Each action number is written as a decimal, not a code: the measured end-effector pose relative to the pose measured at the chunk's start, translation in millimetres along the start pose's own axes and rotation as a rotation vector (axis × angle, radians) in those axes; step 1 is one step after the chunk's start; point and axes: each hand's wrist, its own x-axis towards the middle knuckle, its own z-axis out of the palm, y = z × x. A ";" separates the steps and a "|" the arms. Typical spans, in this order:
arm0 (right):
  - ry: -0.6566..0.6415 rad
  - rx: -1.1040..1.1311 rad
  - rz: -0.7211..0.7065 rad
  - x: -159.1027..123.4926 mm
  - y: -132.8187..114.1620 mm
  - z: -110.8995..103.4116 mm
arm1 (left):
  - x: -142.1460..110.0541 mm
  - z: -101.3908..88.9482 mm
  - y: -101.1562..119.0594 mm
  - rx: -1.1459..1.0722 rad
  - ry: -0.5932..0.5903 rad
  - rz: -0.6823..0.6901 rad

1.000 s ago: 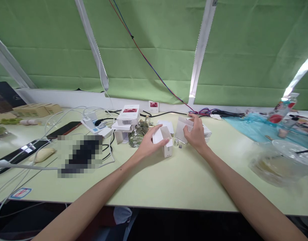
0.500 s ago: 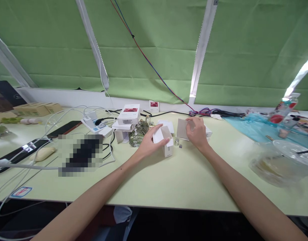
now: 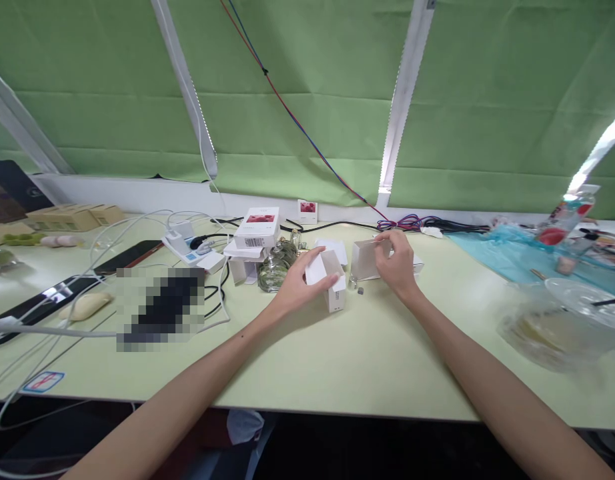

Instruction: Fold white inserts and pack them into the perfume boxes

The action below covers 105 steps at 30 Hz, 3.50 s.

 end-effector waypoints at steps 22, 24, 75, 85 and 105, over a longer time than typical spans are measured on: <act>-0.242 0.052 0.194 -12.0 -10.2 8.0 | -0.5 0.7 -0.3 -0.017 -0.013 -0.004; -0.229 0.035 0.210 -14.3 -9.8 10.9 | -0.7 0.8 0.3 -0.030 -0.017 -0.016; 0.119 0.081 -0.013 -7.2 -35.6 0.9 | -1.3 -0.5 0.3 -0.016 -0.025 0.004; 0.134 0.307 -0.243 5.0 -47.9 -5.9 | -4.1 0.0 2.5 -0.050 -0.053 -0.021; -0.118 0.468 -0.289 -0.4 -53.5 -8.0 | -4.6 1.5 -0.8 -0.041 -0.108 0.075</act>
